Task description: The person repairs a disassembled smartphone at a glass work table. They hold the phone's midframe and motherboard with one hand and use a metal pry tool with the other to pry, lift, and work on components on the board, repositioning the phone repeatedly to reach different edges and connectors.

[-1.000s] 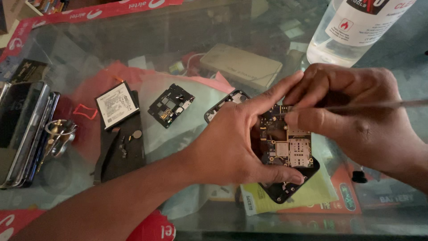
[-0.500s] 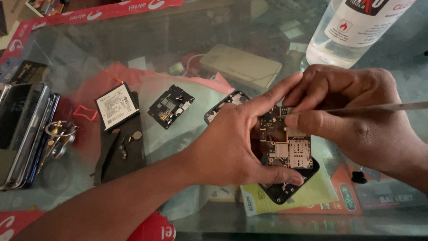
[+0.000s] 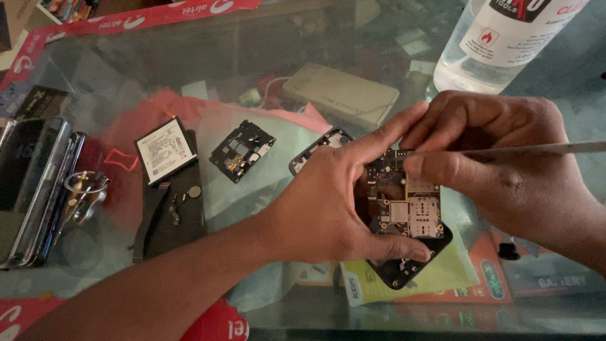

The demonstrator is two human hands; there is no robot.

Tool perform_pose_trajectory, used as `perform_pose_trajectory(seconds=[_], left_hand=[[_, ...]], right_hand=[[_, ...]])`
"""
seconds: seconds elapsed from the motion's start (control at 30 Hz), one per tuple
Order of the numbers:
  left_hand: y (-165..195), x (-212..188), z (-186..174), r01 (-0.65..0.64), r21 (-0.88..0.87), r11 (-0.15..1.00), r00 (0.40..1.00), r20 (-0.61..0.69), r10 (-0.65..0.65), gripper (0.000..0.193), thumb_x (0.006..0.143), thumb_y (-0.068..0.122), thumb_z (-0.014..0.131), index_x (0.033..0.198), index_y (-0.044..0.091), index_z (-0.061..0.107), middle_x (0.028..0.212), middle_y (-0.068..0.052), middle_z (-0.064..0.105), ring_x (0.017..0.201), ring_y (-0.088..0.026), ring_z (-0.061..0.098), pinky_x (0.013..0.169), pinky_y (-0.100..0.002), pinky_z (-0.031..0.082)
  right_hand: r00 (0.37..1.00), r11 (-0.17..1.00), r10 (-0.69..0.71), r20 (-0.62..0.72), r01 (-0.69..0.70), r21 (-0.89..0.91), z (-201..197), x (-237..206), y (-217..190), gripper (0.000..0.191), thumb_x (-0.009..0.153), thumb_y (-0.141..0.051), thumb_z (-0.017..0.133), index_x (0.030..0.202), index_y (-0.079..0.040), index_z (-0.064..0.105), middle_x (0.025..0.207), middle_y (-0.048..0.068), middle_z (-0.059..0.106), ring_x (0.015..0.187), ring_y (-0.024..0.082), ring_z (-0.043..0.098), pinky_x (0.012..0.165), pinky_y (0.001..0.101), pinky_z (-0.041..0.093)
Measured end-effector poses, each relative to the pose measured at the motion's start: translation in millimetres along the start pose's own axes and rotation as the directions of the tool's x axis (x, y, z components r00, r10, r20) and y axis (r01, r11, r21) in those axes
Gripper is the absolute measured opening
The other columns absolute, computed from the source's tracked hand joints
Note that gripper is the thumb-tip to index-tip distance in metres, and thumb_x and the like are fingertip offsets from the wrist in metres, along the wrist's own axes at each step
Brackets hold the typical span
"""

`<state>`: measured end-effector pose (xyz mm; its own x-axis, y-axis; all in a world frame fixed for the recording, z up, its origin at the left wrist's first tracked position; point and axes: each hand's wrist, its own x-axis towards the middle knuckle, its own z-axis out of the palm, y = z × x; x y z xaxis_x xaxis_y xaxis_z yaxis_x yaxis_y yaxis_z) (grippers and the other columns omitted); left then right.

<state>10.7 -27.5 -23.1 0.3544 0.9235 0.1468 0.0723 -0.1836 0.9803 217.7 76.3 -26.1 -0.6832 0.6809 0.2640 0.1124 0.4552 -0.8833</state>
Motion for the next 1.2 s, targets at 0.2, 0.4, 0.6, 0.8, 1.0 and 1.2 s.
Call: perform_pose_trajectory(seconds=[0.2,0.4,0.6,0.8,1.0,1.2], left_hand=[[1.0,-0.5,0.2,-0.032,0.101,0.994,0.999,-0.001,0.032,0.124,0.075,0.023,0.090,0.171,0.005,0.014,0.124,-0.015,0.073,0.110,-0.014,0.069,0.099,-0.029,0.061],[4.4,0.7,0.0,-0.037,0.025,0.999,0.999,0.003,0.037,0.122,0.078,0.023,0.090,0.171,0.005,0.014,0.140,-0.013,0.065,0.120,-0.012,0.066,0.107,-0.028,0.059],[7.0,0.9,0.9,-0.027,0.064,0.998,1.000,-0.004,0.027,0.121,0.074,0.023,0.089,0.168,0.001,0.016,0.135,-0.014,0.067,0.113,-0.013,0.067,0.101,-0.028,0.059],[7.0,1.1,0.3,-0.034,0.087,0.996,0.999,0.000,0.034,0.123,0.073,0.026,0.089,0.167,0.002,0.014,0.130,-0.014,0.068,0.114,-0.013,0.068,0.103,-0.028,0.060],[4.0,1.0,-0.4,-0.034,0.098,0.995,0.999,-0.002,0.034,0.122,0.074,0.027,0.089,0.168,0.004,0.015,0.130,-0.015,0.070,0.113,-0.014,0.070,0.101,-0.029,0.061],[-0.5,-0.5,-0.8,0.003,0.075,0.997,1.000,0.006,-0.004,0.125,0.074,0.028,0.089,0.171,0.006,0.014,0.127,-0.015,0.072,0.109,-0.014,0.071,0.098,-0.030,0.064]], right_hand=[[0.999,0.998,-0.041,0.026,0.042,-0.053,-1.9,-1.7,2.6,0.007,0.084,0.003,0.077,0.082,0.002,0.071,0.100,0.013,0.073,0.087,0.015,0.072,0.073,0.0293,0.063],[1.000,0.998,0.008,0.003,-0.007,-0.061,0.0,-2.4,2.9,0.007,0.085,0.003,0.077,0.084,0.003,0.070,0.100,0.013,0.074,0.085,0.016,0.073,0.073,0.0293,0.064],[0.997,0.996,-0.066,0.029,0.063,0.068,-0.3,0.8,-2.0,0.006,0.087,0.003,0.068,0.085,0.001,0.063,0.110,0.011,0.073,0.098,0.013,0.072,0.082,0.0288,0.065],[1.000,1.000,0.002,0.025,-0.003,0.018,-0.5,-1.1,0.4,0.006,0.085,0.005,0.073,0.083,0.003,0.067,0.107,0.016,0.072,0.094,0.017,0.073,0.079,0.0314,0.066],[0.995,0.991,-0.077,0.061,0.070,0.115,-2.6,-1.8,3.6,0.005,0.087,0.003,0.070,0.085,0.001,0.065,0.108,0.014,0.070,0.098,0.015,0.071,0.082,0.0294,0.065],[0.998,0.999,-0.040,0.042,0.040,0.005,-1.2,-2.6,3.4,0.005,0.087,0.003,0.075,0.085,0.003,0.070,0.105,0.014,0.072,0.091,0.016,0.073,0.078,0.0315,0.065]])
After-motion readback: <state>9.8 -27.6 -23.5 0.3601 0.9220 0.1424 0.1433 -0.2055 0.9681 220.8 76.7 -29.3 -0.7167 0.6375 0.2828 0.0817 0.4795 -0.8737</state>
